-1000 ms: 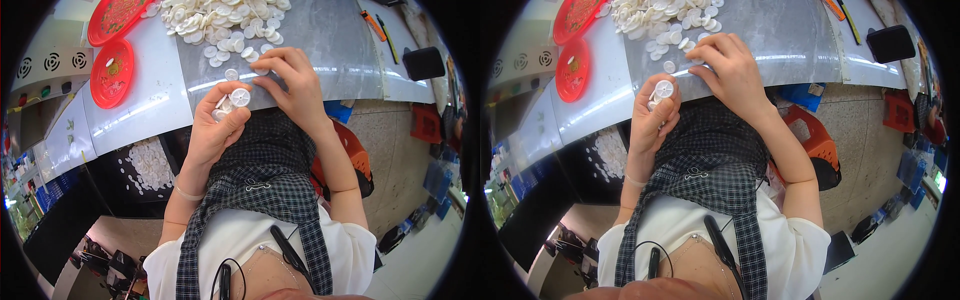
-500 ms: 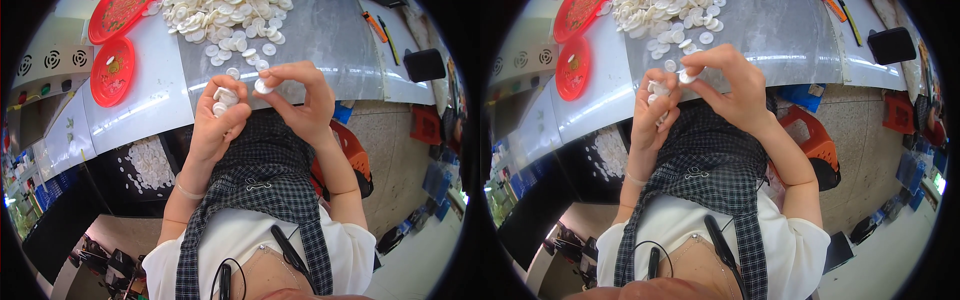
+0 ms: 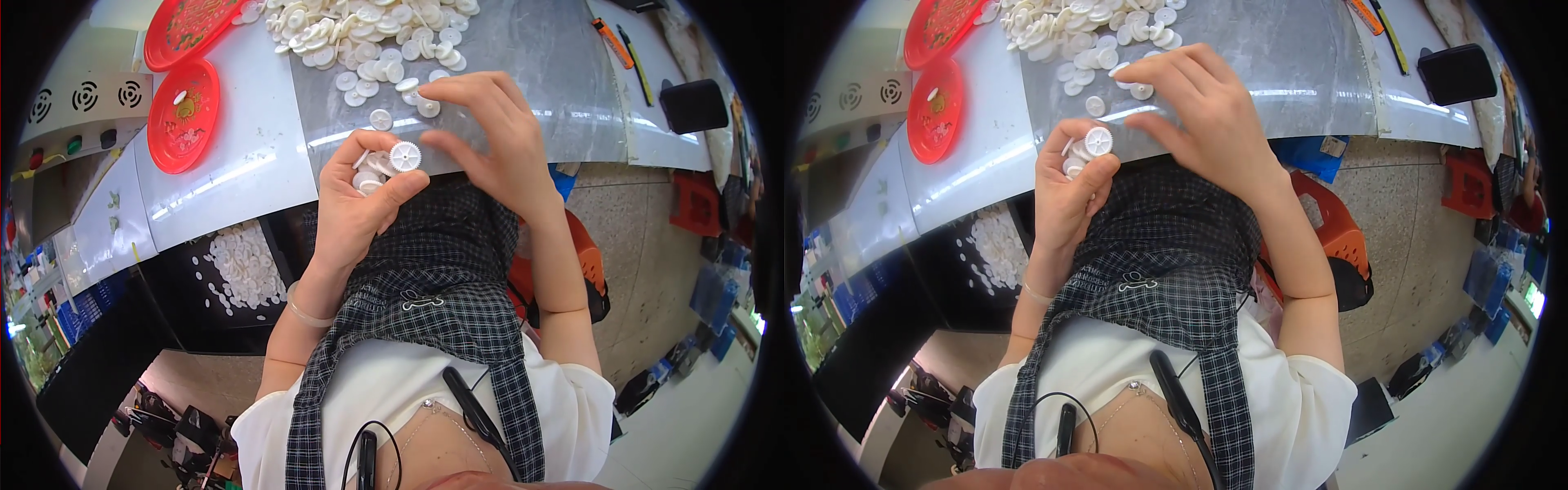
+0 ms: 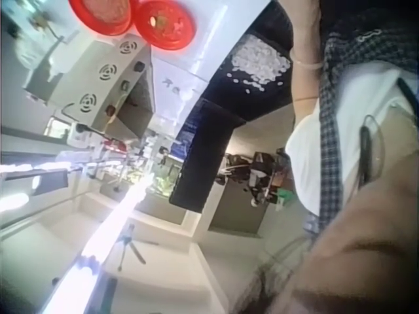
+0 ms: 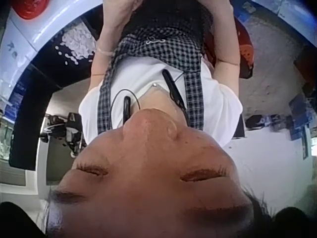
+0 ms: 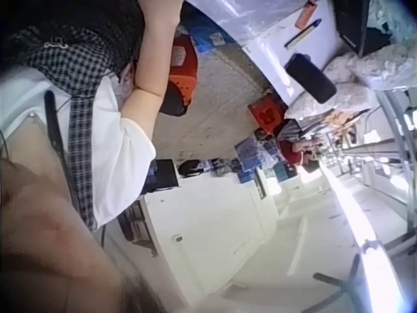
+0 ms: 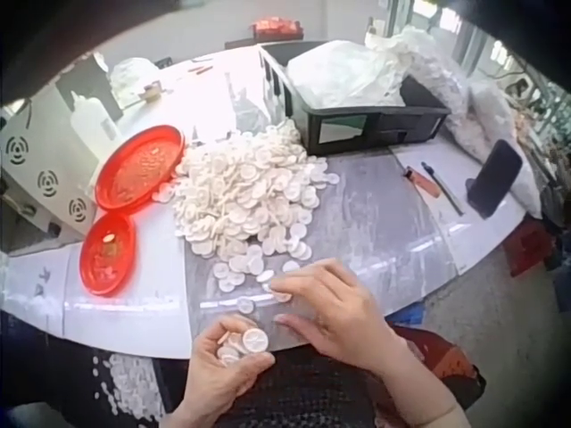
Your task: Inspecting and sorting small white plastic toy components at a factory workbench.
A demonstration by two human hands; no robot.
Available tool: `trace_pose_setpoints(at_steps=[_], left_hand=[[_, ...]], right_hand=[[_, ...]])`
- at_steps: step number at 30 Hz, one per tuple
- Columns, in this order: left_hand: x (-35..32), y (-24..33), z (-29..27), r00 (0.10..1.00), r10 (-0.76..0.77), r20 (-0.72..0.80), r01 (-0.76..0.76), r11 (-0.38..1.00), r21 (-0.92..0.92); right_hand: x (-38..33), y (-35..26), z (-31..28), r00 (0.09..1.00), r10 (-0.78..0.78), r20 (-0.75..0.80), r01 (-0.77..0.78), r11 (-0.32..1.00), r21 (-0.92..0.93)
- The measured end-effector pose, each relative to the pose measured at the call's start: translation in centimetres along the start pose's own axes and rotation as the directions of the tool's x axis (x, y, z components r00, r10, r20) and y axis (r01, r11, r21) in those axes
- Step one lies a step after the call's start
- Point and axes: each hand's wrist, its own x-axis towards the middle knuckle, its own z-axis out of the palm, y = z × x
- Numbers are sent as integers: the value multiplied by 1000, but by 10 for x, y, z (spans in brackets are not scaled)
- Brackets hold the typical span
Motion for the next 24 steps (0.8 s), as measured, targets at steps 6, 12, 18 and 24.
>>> trace_pose_setpoints(at_steps=[6, 12, 18, 24], left_hand=[[1, 0, 0, 1000, -18, -17, 19, 1000, 10], [7, 18, -27, 992, 125, -25, -126, 990, -59], [27, 80, -98, 721, 548, -425, -361, 820, 444], [16, 72, -121, 772, 487, -409, -409, 872, 269]], right_hand=[[-8, 13, 14, 994, 100, 49, -90, 981, -172], [-7, 8, 14, 981, 193, 6, -192, 980, -47], [-9, 3, 15, 970, 242, -7, -242, 970, 21], [-11, 0, 16, 978, 208, -9, -208, 978, -5]])
